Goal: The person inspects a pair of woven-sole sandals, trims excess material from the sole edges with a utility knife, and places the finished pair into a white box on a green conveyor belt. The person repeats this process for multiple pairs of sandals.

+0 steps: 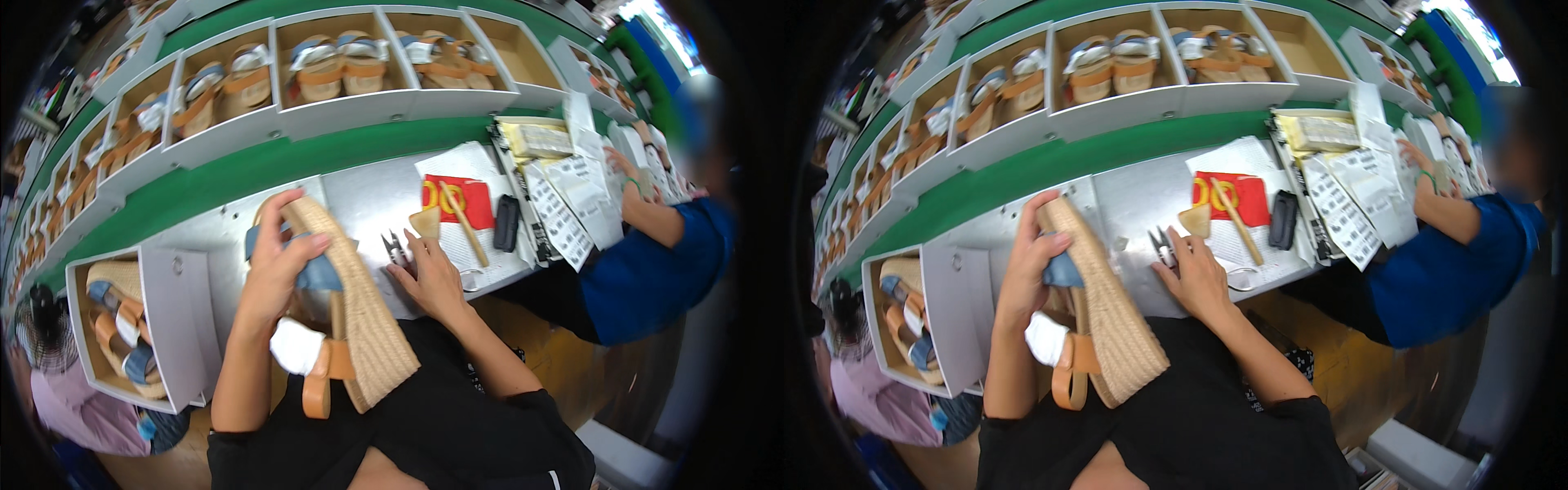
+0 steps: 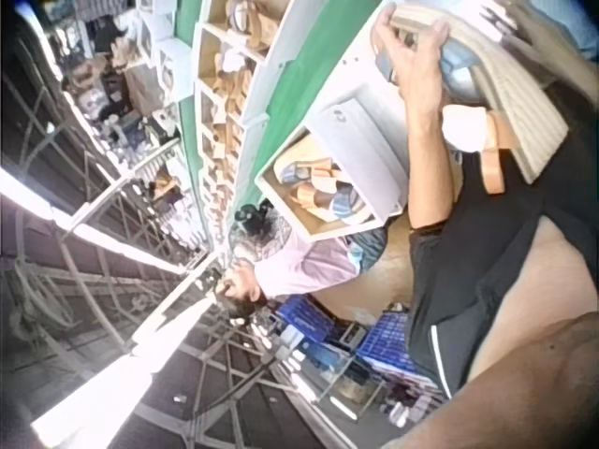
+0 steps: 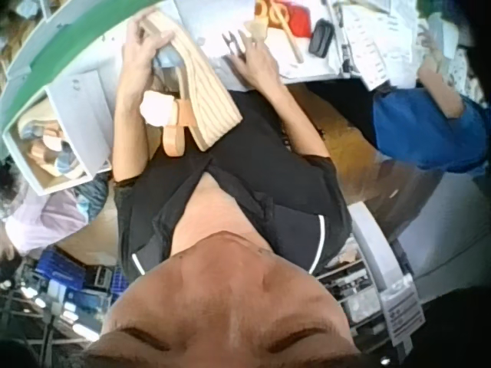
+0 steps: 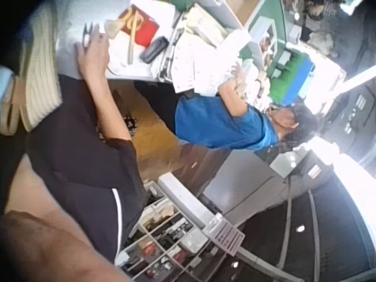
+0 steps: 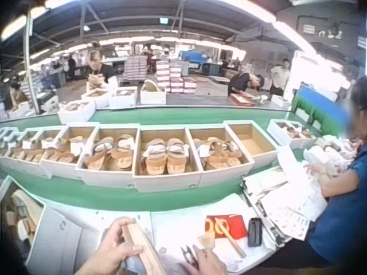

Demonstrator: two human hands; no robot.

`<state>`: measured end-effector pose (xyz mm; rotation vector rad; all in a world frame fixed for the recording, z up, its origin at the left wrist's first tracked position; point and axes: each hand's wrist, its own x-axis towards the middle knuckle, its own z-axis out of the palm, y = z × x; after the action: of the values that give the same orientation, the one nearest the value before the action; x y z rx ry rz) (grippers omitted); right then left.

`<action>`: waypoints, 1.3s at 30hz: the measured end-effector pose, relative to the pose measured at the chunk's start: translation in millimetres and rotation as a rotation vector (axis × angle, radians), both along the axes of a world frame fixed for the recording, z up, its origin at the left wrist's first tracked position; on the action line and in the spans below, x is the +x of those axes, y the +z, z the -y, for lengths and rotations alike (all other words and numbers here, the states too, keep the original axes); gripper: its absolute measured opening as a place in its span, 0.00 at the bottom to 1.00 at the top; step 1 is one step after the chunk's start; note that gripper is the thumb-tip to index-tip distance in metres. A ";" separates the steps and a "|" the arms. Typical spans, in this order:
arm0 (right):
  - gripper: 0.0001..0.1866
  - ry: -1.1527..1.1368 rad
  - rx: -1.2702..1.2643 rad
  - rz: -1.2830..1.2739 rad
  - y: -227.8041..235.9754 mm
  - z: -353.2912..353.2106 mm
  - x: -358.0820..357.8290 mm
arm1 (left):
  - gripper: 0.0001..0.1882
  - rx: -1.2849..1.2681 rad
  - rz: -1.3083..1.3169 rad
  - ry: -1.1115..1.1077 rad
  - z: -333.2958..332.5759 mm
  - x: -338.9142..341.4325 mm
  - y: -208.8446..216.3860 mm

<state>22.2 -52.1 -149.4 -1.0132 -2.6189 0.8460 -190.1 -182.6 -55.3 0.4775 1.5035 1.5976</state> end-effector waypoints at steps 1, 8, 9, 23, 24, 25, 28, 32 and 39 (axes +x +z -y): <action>0.33 0.031 0.104 0.027 -16.7 0.2 -5.2 | 0.38 0.003 0.028 -0.017 -1.4 -0.4 -3.1; 0.14 -0.134 -0.302 -0.289 -8.3 -11.2 -6.8 | 0.37 0.051 0.043 0.018 4.2 -2.2 -4.3; 0.13 -0.155 -0.419 -0.418 10.4 -8.5 -8.4 | 0.37 0.049 0.045 0.030 5.8 -2.1 -5.0; 0.27 0.557 0.313 -0.324 132.6 -5.8 6.5 | 0.39 0.108 0.048 0.051 5.7 -1.6 -2.4; 0.27 0.564 0.315 -0.311 134.9 -6.2 5.6 | 0.39 0.114 0.043 0.054 6.0 -1.7 -2.5; 0.27 0.571 0.318 -0.299 136.3 -6.3 5.0 | 0.39 0.119 0.038 0.056 6.6 -1.9 -2.4; 0.27 0.577 0.284 -0.291 136.6 -5.5 3.3 | 0.39 0.125 0.024 0.065 8.2 -2.3 -1.4; 0.27 0.577 0.229 -0.303 133.4 -5.1 3.0 | 0.39 0.135 0.021 0.059 9.4 -2.2 0.3; 0.27 0.603 0.199 -0.342 127.9 -7.8 1.8 | 0.39 0.155 0.010 0.040 7.7 -1.4 -2.5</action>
<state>24.1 -44.2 -21.5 -0.0038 -2.6432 0.7569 -191.5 -190.2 -57.8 0.5273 1.3959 1.7539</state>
